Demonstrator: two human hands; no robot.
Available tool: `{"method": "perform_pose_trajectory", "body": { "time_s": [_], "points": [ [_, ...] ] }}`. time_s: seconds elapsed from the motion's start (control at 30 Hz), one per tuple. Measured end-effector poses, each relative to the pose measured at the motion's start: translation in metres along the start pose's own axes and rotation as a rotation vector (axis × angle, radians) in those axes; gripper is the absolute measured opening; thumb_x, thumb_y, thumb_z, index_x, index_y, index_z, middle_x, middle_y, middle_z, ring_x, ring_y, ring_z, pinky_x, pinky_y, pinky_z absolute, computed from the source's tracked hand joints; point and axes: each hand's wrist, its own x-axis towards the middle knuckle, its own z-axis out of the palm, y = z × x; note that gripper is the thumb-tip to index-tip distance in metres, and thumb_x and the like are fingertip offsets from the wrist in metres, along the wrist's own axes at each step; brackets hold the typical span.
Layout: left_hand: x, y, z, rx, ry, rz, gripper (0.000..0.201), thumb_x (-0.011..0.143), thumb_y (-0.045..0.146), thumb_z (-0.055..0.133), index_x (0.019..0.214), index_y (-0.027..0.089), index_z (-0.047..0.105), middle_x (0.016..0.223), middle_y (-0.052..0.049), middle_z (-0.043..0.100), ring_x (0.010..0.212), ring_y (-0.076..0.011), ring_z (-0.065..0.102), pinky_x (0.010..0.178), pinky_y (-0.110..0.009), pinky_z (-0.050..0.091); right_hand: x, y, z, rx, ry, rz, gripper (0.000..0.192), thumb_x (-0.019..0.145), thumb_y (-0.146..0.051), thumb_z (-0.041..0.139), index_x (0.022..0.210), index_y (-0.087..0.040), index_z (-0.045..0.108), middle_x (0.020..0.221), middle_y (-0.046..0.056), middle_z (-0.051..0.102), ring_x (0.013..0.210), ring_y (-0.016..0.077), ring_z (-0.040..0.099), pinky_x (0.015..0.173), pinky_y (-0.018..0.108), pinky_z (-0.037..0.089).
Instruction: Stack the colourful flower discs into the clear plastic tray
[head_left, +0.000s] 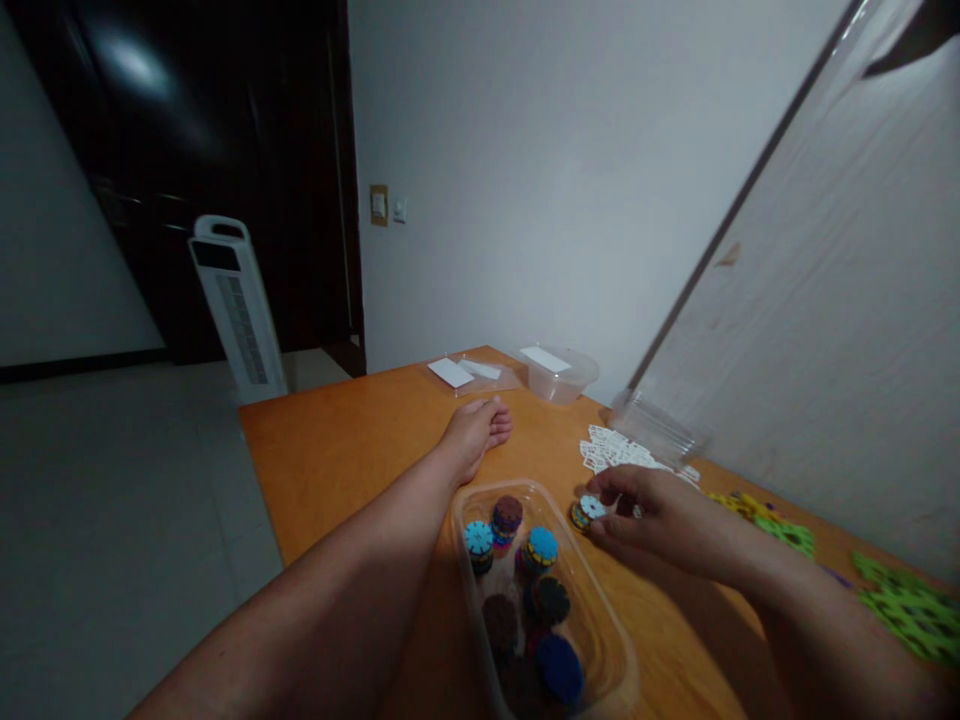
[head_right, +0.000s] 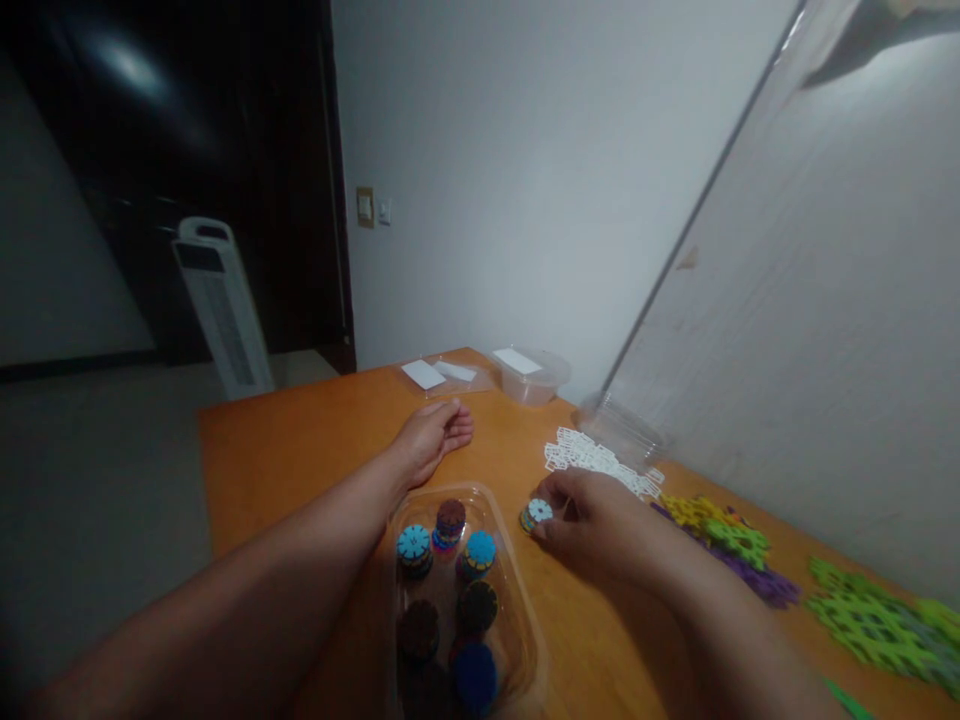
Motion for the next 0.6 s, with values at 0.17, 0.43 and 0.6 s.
{"method": "perform_pose_trajectory", "body": {
  "time_s": [0.17,0.43,0.6],
  "points": [
    [0.000,0.001,0.001,0.008,0.006,-0.008,0.024,0.093,0.035,0.059,0.082,0.014,0.061,0.075,-0.006,0.063,0.067,-0.0114,0.061,0.071,-0.026,0.053,0.001,-0.003,0.002,-0.005,0.006,0.025,0.026,0.083,-0.033,0.063,0.104,-0.019,0.072,0.085,0.005,0.073,0.073,0.0197,0.061,0.065,0.031,0.046],
    [-0.001,0.001,0.001,0.009,-0.006,-0.006,0.024,0.093,0.035,0.058,0.082,0.014,0.062,0.075,-0.006,0.063,0.068,-0.0115,0.061,0.073,-0.027,0.053,-0.003,-0.002,-0.004,0.021,0.018,0.004,0.020,0.084,-0.032,0.064,0.096,-0.020,0.073,0.079,0.003,0.070,0.070,0.0183,0.060,0.061,0.029,0.043],
    [0.000,0.000,0.000,0.009,-0.012,-0.009,0.024,0.092,0.036,0.060,0.082,0.014,0.062,0.076,-0.006,0.063,0.069,-0.0118,0.061,0.075,-0.028,0.053,-0.014,-0.024,-0.017,-0.012,0.089,-0.141,0.017,0.088,-0.035,0.064,0.099,-0.025,0.073,0.095,0.003,0.071,0.085,0.0201,0.063,0.072,0.030,0.047]
  ]
}}
